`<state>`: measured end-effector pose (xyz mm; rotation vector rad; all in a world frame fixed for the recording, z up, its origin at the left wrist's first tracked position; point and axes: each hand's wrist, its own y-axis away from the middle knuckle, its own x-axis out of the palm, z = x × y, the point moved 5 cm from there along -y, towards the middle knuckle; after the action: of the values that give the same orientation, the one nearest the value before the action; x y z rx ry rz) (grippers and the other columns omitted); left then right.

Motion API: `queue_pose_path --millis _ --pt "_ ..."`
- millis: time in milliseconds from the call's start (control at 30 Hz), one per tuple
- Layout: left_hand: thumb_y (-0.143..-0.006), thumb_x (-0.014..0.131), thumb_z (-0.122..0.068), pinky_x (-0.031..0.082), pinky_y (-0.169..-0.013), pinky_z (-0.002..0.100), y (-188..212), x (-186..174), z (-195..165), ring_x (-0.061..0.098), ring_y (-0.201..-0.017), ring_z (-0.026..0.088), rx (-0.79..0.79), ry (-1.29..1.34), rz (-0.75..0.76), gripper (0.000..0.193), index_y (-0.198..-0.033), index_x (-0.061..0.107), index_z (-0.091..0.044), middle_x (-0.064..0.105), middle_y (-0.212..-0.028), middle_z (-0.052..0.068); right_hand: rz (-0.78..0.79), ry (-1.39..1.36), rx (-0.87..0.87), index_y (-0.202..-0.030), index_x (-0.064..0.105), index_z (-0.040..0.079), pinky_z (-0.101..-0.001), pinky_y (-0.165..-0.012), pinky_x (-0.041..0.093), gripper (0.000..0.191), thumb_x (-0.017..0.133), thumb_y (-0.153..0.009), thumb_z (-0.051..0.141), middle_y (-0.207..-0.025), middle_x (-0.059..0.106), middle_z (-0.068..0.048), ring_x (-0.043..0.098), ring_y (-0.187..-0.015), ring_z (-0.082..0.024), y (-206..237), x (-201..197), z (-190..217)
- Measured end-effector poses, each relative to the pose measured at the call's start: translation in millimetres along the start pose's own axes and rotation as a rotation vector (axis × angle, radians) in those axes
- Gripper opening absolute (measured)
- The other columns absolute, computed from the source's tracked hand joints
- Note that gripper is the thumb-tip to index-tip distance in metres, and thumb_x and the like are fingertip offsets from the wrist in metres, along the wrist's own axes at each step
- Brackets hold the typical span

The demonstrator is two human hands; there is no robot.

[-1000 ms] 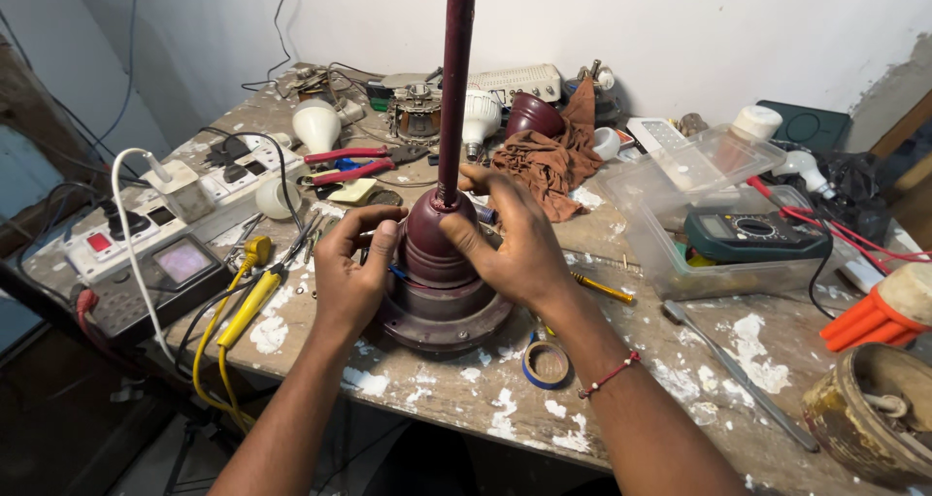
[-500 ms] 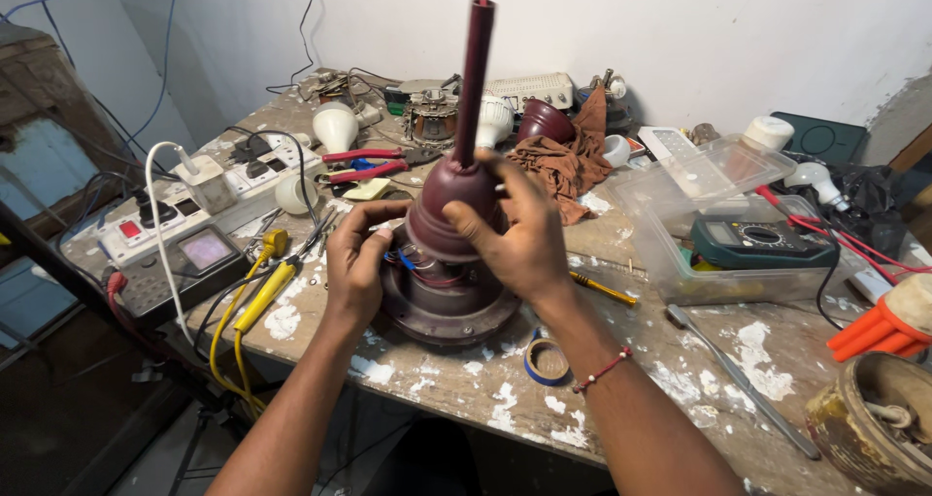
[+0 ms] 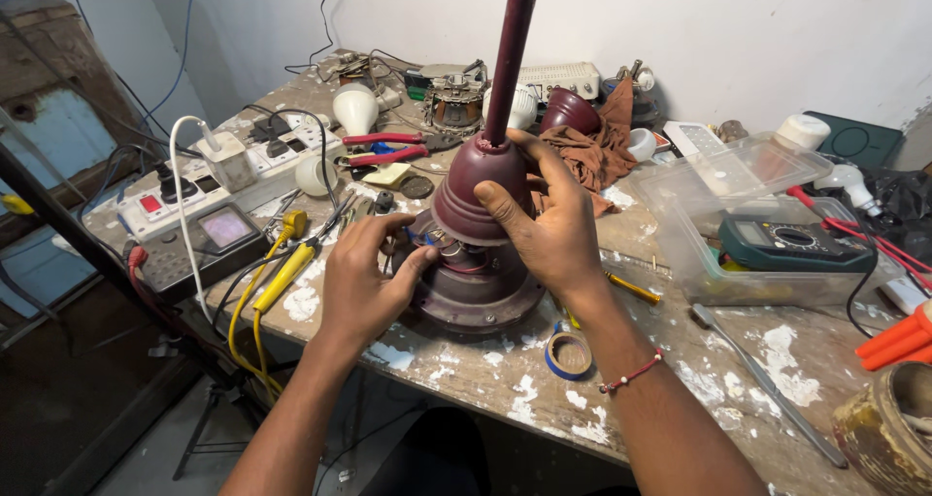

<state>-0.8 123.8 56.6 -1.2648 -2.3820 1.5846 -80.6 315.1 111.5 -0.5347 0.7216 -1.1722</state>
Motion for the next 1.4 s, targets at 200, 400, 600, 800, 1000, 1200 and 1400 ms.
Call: queue_pose_path --millis 200,400,600,800,1000,1200,1400 --pt "-0.087 0.077 -0.021 0.050 -0.086 0.041 -6.7 -0.2 -1.7 0.064 -0.097 0.029 -0.002 -0.018 -0.007 0.036 -0.117 0.068 -0.003 0.069 -0.103 0.013 -0.006 0.113 -0.033 -0.143 0.056 0.002 -0.0313 -0.098 0.055 0.062 0.076 -0.095 0.036 -0.130 0.069 -0.008 0.067 -0.112 -0.015 -1.0 0.0 1.3" --pt "-0.089 0.074 -0.023 0.045 -0.096 0.045 -0.2 0.5 -2.6 0.057 -0.110 0.035 0.012 -0.072 -0.112 0.041 -0.122 0.066 -0.001 0.062 -0.114 0.020 -0.028 0.194 -0.097 -0.145 0.051 -0.001 -0.0350 -0.102 0.054 0.068 0.075 -0.097 0.039 -0.130 0.068 -0.012 0.067 -0.116 -0.019 2.9 -1.2 -1.2" --pt "-0.098 0.068 -0.026 0.046 -0.100 0.044 -1.8 1.7 12.3 0.060 -0.115 0.032 -0.094 -0.017 -0.216 0.035 -0.120 0.066 0.001 0.066 -0.117 0.017 -0.097 0.389 -0.277 -0.147 0.050 -0.003 -0.0424 -0.112 0.048 0.067 0.072 -0.102 0.040 -0.137 0.064 -0.019 0.062 -0.130 -0.030 6.3 -13.3 7.0" --pt "-0.101 0.067 -0.024 0.056 -0.085 0.034 -19.0 2.1 19.4 0.072 -0.094 0.019 -0.270 0.221 -0.277 0.029 -0.116 0.067 0.001 0.075 -0.102 0.011 -0.093 0.361 -0.184 -0.142 0.053 0.000 -0.0399 -0.095 0.051 0.064 0.072 -0.096 0.040 -0.132 0.064 -0.018 0.062 -0.119 -0.031 6.2 -20.7 10.5" --pt "-0.101 0.066 -0.023 0.057 -0.078 0.029 -41.0 2.2 -4.7 0.071 -0.088 0.014 -0.282 0.339 -0.204 0.028 -0.116 0.068 0.000 0.076 -0.101 0.010 -0.123 0.415 -0.362 -0.141 0.054 -0.002 -0.0456 -0.110 0.047 0.058 0.071 -0.100 0.036 -0.132 0.065 -0.021 0.061 -0.126 -0.036 7.2 -23.0 24.9" --pt "-0.096 0.070 -0.023 0.056 -0.076 0.032 -49.0 -13.6 -27.5 0.074 -0.092 0.017 -0.238 0.198 -0.109 0.029 -0.116 0.069 -0.002 0.077 -0.103 0.010 -0.126 0.428 -0.379 -0.138 0.055 -0.002 -0.0450 -0.107 0.049 0.056 0.071 -0.099 0.036 -0.131 0.064 -0.021 0.062 -0.124 -0.036 8.6 -22.6 29.2" --pt "-0.090 0.072 -0.021 0.058 -0.077 0.037 -61.1 -30.9 -52.7 0.073 -0.098 0.025 -0.079 0.047 0.021 0.031 -0.116 0.069 -0.004 0.075 -0.108 0.012 -0.126 0.497 -0.457 -0.136 0.057 -0.001 -0.0453 -0.104 0.050 0.055 0.073 -0.098 0.036 -0.129 0.063 -0.021 0.062 -0.120 -0.037 2.1 -21.3 51.1"
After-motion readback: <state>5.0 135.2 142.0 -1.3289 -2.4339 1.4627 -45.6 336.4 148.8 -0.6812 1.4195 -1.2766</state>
